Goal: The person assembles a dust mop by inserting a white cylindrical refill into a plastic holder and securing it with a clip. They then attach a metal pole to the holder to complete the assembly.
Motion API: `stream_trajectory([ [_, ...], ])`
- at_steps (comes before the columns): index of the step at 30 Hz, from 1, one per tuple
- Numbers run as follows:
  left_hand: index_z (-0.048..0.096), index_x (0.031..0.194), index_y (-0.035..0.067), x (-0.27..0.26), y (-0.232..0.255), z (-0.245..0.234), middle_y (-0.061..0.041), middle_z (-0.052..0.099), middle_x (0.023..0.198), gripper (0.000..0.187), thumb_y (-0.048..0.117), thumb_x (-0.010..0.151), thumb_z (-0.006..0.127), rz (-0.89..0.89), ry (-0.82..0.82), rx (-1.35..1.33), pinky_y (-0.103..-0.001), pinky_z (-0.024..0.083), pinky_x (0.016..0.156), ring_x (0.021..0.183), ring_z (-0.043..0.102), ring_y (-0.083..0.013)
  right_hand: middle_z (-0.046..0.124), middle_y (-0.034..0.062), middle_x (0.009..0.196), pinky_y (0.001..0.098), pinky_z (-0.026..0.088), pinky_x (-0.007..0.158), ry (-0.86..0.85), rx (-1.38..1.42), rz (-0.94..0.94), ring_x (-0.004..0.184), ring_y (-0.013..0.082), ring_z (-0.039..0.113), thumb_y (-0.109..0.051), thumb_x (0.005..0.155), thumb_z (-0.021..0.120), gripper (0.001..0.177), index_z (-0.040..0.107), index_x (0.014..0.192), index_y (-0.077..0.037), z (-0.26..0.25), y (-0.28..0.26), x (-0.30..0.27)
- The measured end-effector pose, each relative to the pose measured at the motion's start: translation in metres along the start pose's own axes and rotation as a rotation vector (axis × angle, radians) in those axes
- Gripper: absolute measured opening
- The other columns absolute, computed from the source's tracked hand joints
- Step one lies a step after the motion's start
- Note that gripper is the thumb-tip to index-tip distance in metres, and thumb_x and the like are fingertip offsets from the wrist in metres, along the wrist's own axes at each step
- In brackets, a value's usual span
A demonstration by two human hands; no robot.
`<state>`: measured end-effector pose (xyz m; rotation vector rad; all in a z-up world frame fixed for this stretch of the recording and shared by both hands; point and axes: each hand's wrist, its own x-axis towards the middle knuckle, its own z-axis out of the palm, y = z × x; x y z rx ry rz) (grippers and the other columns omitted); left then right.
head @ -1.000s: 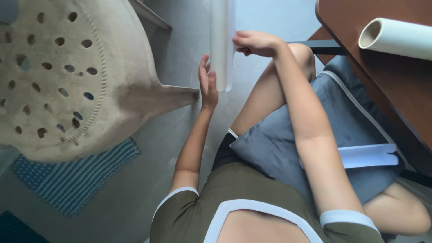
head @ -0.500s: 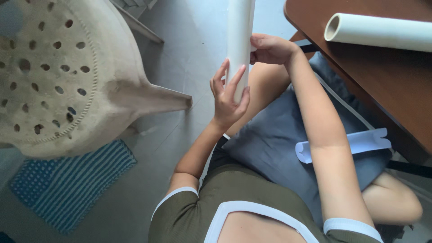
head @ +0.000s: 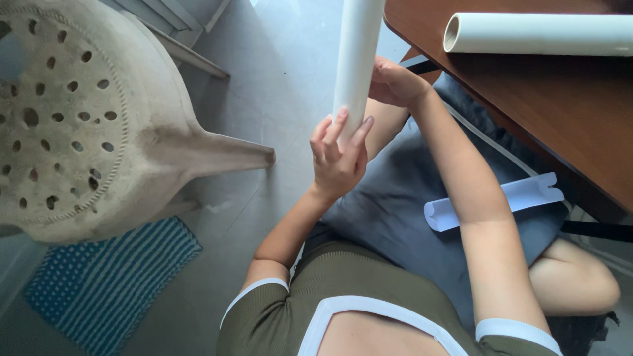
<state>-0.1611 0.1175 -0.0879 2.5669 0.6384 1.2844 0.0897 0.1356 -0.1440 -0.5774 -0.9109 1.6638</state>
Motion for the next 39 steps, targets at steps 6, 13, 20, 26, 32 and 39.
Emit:
stream_trajectory([
  [6, 0.072, 0.134, 0.023, 0.000, 0.006, 0.012, -0.004, 0.042, 0.152, 0.037, 0.007, 0.100, 0.075, 0.102, 0.081, 0.336, -0.036, 0.050, 0.100, 0.126, 0.045, -0.0312, 0.060, 0.0131, 0.133, 0.0440, 0.051, 0.104, -0.077, 0.147, -0.099, 0.123, 0.0284, 0.063, -0.034, 0.110, 0.060, 0.043, 0.059, 0.134, 0.002, 0.010, 0.003, 0.000],
  [13, 0.071, 0.137, 0.023, -0.003, 0.007, 0.013, -0.005, 0.042, 0.152, 0.040, 0.011, 0.100, 0.077, 0.097, 0.071, 0.321, -0.036, 0.049, 0.105, 0.129, 0.045, -0.0301, 0.059, 0.0168, 0.131, 0.0540, 0.053, 0.102, -0.133, 0.220, -0.163, 0.111, 0.0396, 0.070, -0.033, 0.111, 0.052, 0.047, 0.056, 0.142, 0.003, 0.020, 0.005, 0.003],
  [20, 0.037, 0.161, 0.010, 0.013, -0.012, -0.005, -0.010, 0.033, 0.158, 0.087, 0.049, 0.095, 0.079, -0.089, -0.142, -0.194, -0.048, 0.034, 0.122, 0.143, 0.034, -0.0350, 0.056, 0.0112, 0.134, 0.0368, 0.053, 0.103, 0.200, 0.197, -0.009, 0.121, 0.0208, 0.063, -0.013, 0.110, 0.056, 0.042, 0.045, 0.149, -0.004, 0.009, 0.019, -0.011],
  [26, 0.019, 0.165, 0.003, 0.067, -0.074, 0.008, -0.016, 0.016, 0.172, 0.099, 0.053, 0.098, 0.072, -0.095, -0.163, -0.219, -0.058, 0.018, 0.133, 0.162, 0.010, -0.0448, 0.062, 0.0086, 0.132, 0.0332, 0.059, 0.091, 0.217, 0.297, 0.074, 0.115, 0.0183, 0.068, -0.012, 0.101, 0.054, 0.051, 0.042, 0.150, -0.008, 0.034, 0.030, -0.023],
  [32, 0.043, 0.156, 0.003, 0.077, -0.125, 0.019, -0.017, 0.027, 0.168, 0.058, 0.029, 0.110, 0.069, -0.287, 0.026, 0.209, -0.050, 0.025, 0.131, 0.157, 0.019, -0.0432, 0.065, 0.0162, 0.109, 0.0420, 0.063, 0.089, 0.096, 0.297, -0.002, 0.092, 0.0251, 0.073, -0.014, 0.110, 0.052, 0.028, 0.057, 0.129, 0.006, 0.030, 0.033, -0.042],
  [39, 0.059, 0.103, 0.012, 0.072, -0.095, 0.008, -0.004, 0.063, 0.148, 0.031, 0.031, 0.098, 0.082, -0.412, 0.140, -0.417, -0.037, 0.045, 0.110, 0.128, 0.055, -0.0219, 0.063, 0.0141, 0.107, 0.0371, 0.061, 0.071, 0.175, 0.376, 0.061, 0.084, 0.0299, 0.074, -0.024, 0.108, 0.053, 0.030, 0.059, 0.119, 0.003, 0.055, 0.012, -0.043],
])
